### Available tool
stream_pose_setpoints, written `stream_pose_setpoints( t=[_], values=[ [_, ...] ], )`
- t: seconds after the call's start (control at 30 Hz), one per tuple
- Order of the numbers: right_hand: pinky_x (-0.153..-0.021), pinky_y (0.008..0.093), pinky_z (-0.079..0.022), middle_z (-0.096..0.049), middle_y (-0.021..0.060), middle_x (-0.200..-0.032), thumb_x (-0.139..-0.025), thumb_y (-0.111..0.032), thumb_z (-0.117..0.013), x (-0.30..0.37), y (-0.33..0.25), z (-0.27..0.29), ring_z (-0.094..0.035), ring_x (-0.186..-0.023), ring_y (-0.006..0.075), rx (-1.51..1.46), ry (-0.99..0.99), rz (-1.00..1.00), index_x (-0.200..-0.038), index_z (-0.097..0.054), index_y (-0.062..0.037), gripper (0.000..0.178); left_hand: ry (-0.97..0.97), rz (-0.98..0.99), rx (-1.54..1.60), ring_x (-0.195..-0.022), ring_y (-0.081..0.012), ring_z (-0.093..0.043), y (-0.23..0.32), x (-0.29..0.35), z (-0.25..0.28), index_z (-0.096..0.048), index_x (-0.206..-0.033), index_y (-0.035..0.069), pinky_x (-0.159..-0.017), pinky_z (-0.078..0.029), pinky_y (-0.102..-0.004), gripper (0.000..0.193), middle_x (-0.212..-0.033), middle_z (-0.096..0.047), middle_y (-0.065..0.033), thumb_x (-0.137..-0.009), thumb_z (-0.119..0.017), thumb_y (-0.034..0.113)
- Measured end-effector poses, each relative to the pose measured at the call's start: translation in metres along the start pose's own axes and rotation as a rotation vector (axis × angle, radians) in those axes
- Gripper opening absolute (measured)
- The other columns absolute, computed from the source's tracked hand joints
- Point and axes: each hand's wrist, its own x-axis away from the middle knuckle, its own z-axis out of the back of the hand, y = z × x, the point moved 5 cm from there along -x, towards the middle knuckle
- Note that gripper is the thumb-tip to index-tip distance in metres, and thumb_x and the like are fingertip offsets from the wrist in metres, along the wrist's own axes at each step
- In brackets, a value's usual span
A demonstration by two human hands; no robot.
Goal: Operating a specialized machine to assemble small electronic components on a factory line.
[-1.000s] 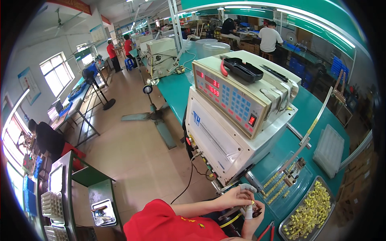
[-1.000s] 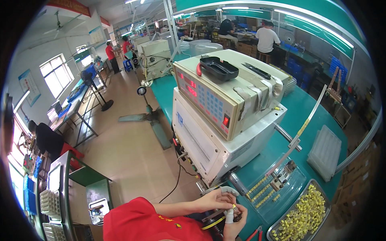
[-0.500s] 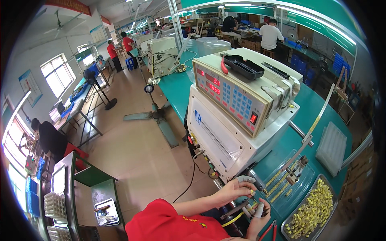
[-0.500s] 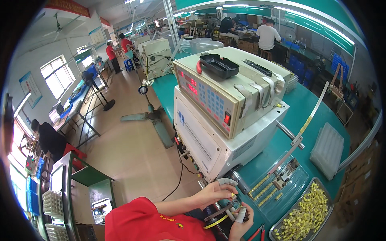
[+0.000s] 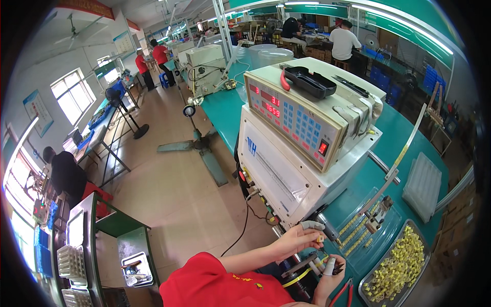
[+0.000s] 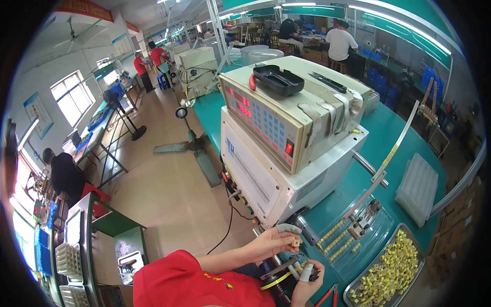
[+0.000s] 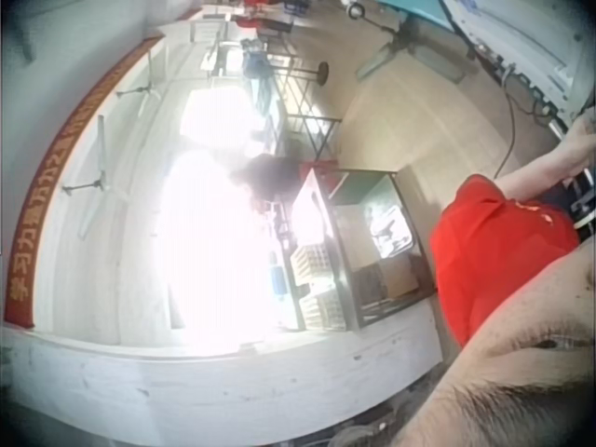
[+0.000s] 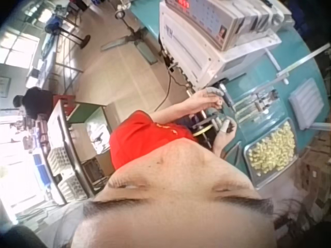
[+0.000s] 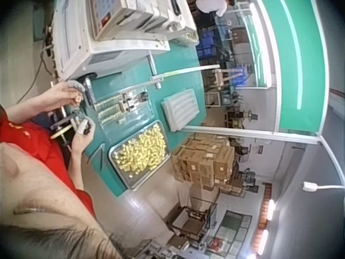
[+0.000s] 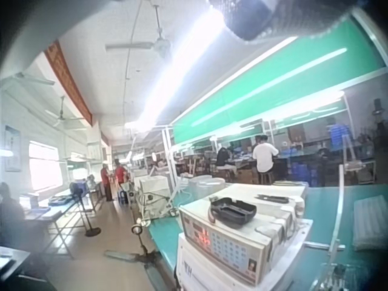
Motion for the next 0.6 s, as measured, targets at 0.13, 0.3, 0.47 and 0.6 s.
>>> stream_pose_setpoints(
  t=[0.13,0.3,0.47,0.6],
  values=[
    [-0.075,0.0224,-0.040,-0.058,0.0037,-0.087,-0.098,-0.008,-0.053,0.004,-0.007,-0.002,-0.052,-0.081,0.0099,-0.016,0.010,-0.006,-0.104,-0.059,-0.0005,0.011,-0.044,0.006,0.012,-0.102,-0.0190,-0.062,-0.001,0.001,0.001,-0.053,-0.125,0.002,-0.091,-0.050,-0.0309,0.029,-0.117,-0.060,-0.0108,-0.098,-0.057,0.009],
    [-0.084,0.0240,-0.042,-0.063,0.0073,-0.096,-0.096,-0.002,-0.051,0.004,-0.010,-0.004,-0.057,-0.089,0.0122,-0.002,-0.032,-0.058,-0.107,-0.059,0.0014,0.014,-0.057,0.020,-0.006,-0.104,-0.0196,-0.062,-0.002,0.001,0.000,-0.055,-0.122,0.001,-0.093,-0.051,-0.0314,0.026,-0.118,-0.060,-0.0117,-0.098,-0.057,0.010],
    [-0.083,0.0238,-0.042,-0.063,0.0066,-0.095,-0.095,0.000,-0.050,0.004,-0.003,-0.002,-0.057,-0.088,0.0120,0.028,-0.064,-0.079,-0.106,-0.060,0.0015,0.015,-0.072,0.034,-0.027,-0.111,-0.0237,-0.061,0.001,0.002,-0.004,-0.056,-0.120,0.001,-0.102,-0.048,-0.0341,0.025,-0.120,-0.060,-0.0118,-0.097,-0.058,0.009],
    [-0.082,0.0234,-0.043,-0.063,0.0063,-0.095,-0.094,0.000,-0.050,0.003,0.000,-0.002,-0.057,-0.087,0.0116,0.017,-0.067,-0.050,-0.106,-0.060,0.0012,0.015,-0.058,0.048,-0.054,-0.113,-0.0252,-0.061,0.004,0.003,-0.005,-0.056,-0.120,0.001,-0.103,-0.047,-0.0349,0.026,-0.121,-0.060,-0.0118,-0.096,-0.059,0.009]
  ],
)
